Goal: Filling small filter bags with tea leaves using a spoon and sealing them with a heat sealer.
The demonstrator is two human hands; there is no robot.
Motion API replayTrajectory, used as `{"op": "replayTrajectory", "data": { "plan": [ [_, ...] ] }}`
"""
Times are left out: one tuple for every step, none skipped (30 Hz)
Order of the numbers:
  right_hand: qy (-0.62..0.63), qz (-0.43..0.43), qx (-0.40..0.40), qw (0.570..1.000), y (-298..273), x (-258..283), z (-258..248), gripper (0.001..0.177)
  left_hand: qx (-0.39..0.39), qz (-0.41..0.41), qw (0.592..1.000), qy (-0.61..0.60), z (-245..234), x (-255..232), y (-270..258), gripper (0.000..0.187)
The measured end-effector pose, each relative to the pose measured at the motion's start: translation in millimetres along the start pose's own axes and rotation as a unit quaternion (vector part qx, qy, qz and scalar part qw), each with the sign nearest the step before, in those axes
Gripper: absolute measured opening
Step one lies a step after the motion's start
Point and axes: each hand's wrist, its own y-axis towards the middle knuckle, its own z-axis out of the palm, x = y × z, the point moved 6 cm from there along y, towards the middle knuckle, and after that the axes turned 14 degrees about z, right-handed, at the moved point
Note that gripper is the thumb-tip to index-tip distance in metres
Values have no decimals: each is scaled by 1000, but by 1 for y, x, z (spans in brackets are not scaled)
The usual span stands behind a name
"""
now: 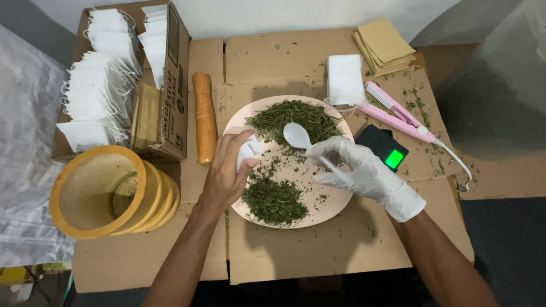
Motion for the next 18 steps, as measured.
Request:
{"op": "replayTrajectory", "data": {
  "plan": [
    [0, 0, 0, 1000, 1, -1, 2, 48, 0, 0, 1000, 0, 0, 2, 0, 71],
    [30, 16, -34, 999, 2, -5, -1, 35, 0, 3, 1000, 3, 1, 2, -1, 71],
    [60, 32, -68, 995, 2, -8, -3, 25, 1, 6, 1000, 6, 1, 3, -2, 72],
    [60, 33, -66, 995, 2, -4, -1, 25, 0, 5, 1000, 6, -1, -2, 1, 72],
    [111, 56, -92, 988, 1, -3, -4, 25, 1, 2, 1000, 2, -3, -7, 3, 71],
    [162, 77, -118, 977, 0, -2, -6, 28, 3, 0, 1000, -2, -5, -11, 7, 70],
    [162, 77, -117, 977, 1, 0, -5, 28, 3, 0, 1000, -1, -4, -11, 6, 70],
    [161, 89, -138, 973, 1, 0, -7, 22, 0, -1, 1000, -4, -4, -10, 6, 70],
    [159, 102, -160, 969, 0, 0, -9, 21, -2, -1, 1000, -7, -3, -9, 6, 69],
    [159, 99, -162, 969, 3, -6, -11, 21, -3, 2, 1000, -7, -2, -6, 4, 69],
    [147, 127, -161, 968, 6, -15, -12, 17, 3, 10, 1000, 2, 0, -3, 2, 67],
    [134, 157, -159, 965, 8, -25, -12, 14, 10, 17, 1000, 10, 2, -1, -2, 65],
    [134, 155, -161, 965, 9, -27, -14, 14, 10, 20, 1000, 11, 2, -3, 0, 65],
    [149, 173, -158, 961, 9, -32, -15, 16, 11, 15, 1000, 0, 2, -4, 1, 67],
    [163, 190, -154, 956, 10, -36, -15, 18, 12, 11, 1000, -10, 1, -5, 1, 69],
    [164, 188, -156, 956, 9, -37, -19, 18, 12, 14, 1000, -9, 1, -5, 2, 69],
    [151, 182, -133, 963, 8, -37, -19, 19, 12, 22, 1000, -2, 1, -6, 3, 67],
    [137, 177, -108, 969, 7, -37, -18, 21, 13, 29, 999, 5, 1, -8, 2, 66]
  ]
}}
